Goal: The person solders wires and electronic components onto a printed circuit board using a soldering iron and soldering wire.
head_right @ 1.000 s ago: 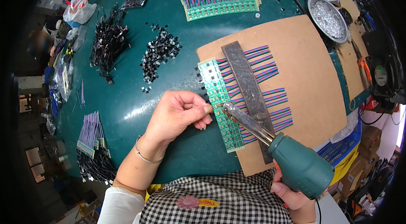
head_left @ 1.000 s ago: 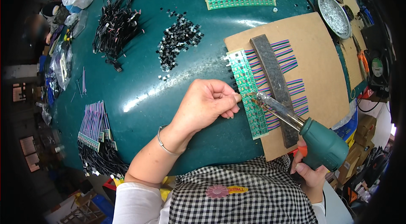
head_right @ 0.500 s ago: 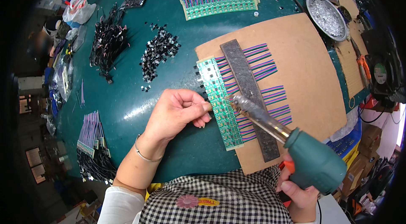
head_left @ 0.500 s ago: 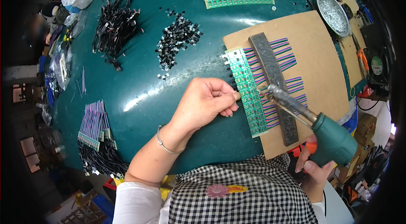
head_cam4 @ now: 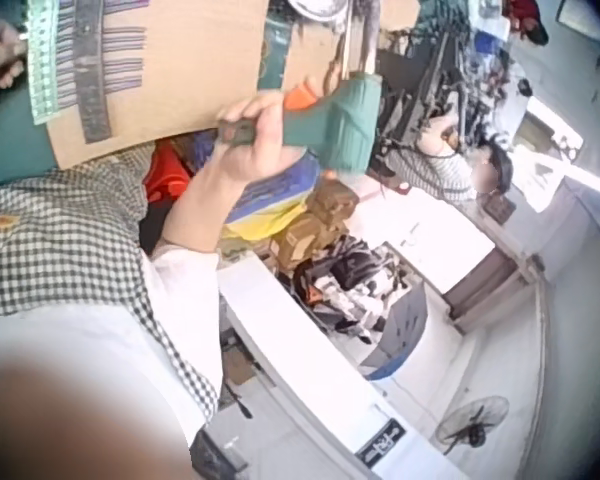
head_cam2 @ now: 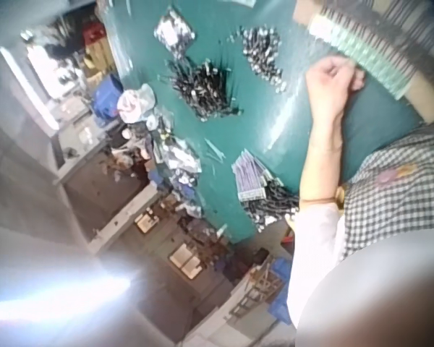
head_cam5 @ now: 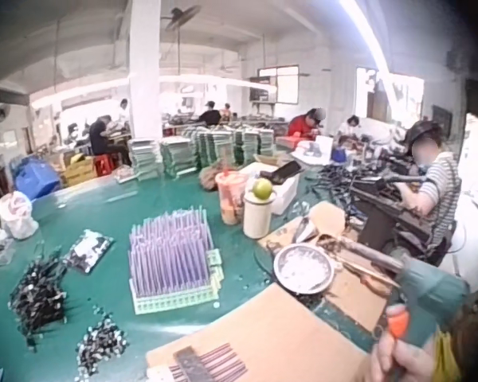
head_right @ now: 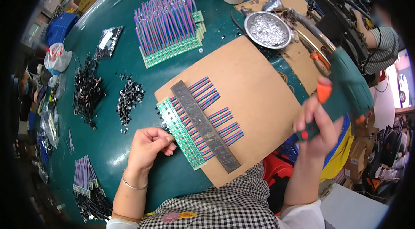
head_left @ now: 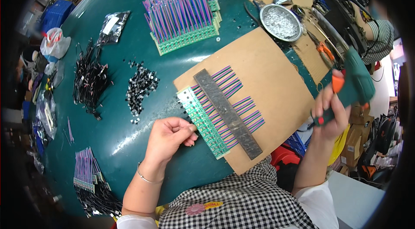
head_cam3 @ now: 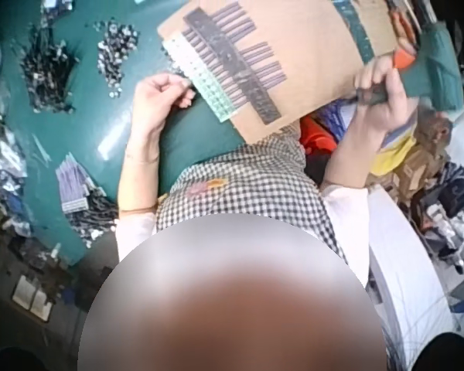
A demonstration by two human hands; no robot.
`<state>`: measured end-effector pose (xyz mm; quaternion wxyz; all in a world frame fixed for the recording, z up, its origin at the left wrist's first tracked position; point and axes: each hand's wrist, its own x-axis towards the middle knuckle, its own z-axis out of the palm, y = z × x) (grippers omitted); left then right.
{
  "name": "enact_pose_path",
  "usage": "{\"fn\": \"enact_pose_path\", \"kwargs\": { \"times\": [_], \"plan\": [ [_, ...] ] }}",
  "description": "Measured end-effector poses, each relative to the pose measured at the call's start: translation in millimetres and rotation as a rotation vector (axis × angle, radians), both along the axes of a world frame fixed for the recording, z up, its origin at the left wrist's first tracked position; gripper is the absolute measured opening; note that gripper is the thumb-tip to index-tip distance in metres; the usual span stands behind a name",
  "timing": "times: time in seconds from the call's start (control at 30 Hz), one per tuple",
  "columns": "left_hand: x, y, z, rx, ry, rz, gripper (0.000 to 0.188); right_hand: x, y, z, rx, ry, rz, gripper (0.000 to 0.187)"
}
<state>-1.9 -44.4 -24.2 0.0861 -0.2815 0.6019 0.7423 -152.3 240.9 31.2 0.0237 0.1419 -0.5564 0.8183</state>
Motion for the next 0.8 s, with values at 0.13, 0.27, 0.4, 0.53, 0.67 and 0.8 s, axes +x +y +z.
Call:
{"fn": "enact_pose_path", "kwargs": {
  "times": [0.13, 0.27, 0.4, 0.53, 0.67, 0.8],
  "plan": [
    [-3, 2, 2, 0.030, 0.012, -0.026, 0.010, -34, -3, -12, 0.470, -0.049, -0.253, 0.038],
    [3, -4, -1, 0.010, 0.007, -0.004, 0.011, -22, -6, -9, 0.418, -0.097, -0.219, 0.036],
    [2, -5, 9, 0.030, -0.025, -0.036, 0.013, 2, 2, -2, 0.500, -0.024, -0.191, 0.042],
    [15, -20, 16, 0.029, -0.018, -0.046, 0.015, 31, 21, -2, 0.474, 0.035, -0.045, 0.050],
    [44, -52, 10, -0.711, 0.056, 0.197, 0.008, 53, 30, -9, 0.478, 0.018, 0.099, 0.060],
    [55, -80, 7, -1.133, -0.014, 0.261, 0.010, 67, 15, -10, 0.504, -0.021, 0.120, 0.064]
  ]
}}
